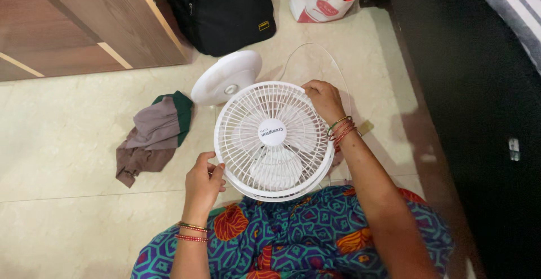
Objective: The person sits on the floor and removes the front grille of a white electric fan, then detaches the fan head from the stand. They place the parts on the floor and handle the power cord and plug.
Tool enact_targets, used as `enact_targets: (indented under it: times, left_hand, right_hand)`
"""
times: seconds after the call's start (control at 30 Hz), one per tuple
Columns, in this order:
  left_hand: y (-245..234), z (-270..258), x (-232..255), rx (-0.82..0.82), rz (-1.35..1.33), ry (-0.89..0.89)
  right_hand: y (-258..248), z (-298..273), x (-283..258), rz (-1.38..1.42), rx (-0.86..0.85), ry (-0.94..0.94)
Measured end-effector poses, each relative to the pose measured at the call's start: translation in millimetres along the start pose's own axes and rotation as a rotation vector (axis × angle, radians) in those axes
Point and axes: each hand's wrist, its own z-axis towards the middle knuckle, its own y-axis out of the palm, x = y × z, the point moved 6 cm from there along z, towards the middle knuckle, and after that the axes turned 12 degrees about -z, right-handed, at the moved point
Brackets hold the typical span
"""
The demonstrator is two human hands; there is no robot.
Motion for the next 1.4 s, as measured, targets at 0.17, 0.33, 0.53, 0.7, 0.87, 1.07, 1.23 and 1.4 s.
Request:
enact_targets:
  times: [0.17, 0.33, 0.53, 0.7, 0.87, 1.07, 1.23, 1.4]
  left_hand:
    - [-3.7, 5.0, -4.9, 0.059, -0.012, 0.012]
    - [-1.6, 18.2, -9.6, 0.085, -0.078, 0.047]
    - [-0.7, 21.2, -7.2, 0.112, 0.000, 0.168]
    - [3.4, 13.8, 3.0, 0.204, 0.105, 0.399]
    - [3.1, 7.6, -1.6, 0.225, -0.003, 0.387]
    - [3.6, 0.9, 6.1, 0.227, 0.073, 0.347]
    - [3.7, 1.7, 10.4, 0.205, 0.105, 0.400]
    - [5.0, 4.8, 6.9, 0.197, 0.133, 0.342]
  right_hand:
    - [0.2, 9.0, -2.3, -0.021, -0.100, 0.000]
    - [6.9, 18.0, -2.8, -0.039, -0.173, 0.047]
    - [5.6, 22.6, -1.6, -0.117, -0.184, 0.033]
    - [6.2, 24.8, -2.3, -0.086, -0.071, -0.059]
    - [12.6, 32.3, 0.7, -0.124, -0.068, -0.036]
    - [10.2, 39.3, -9.1, -0.243, -0.108, -0.074]
    - [15.2, 43.1, -13.3, -0.316, -0.094, -0.087]
    - [13.5, 40.5, -15.4, -0.305, -0.084, -0.095]
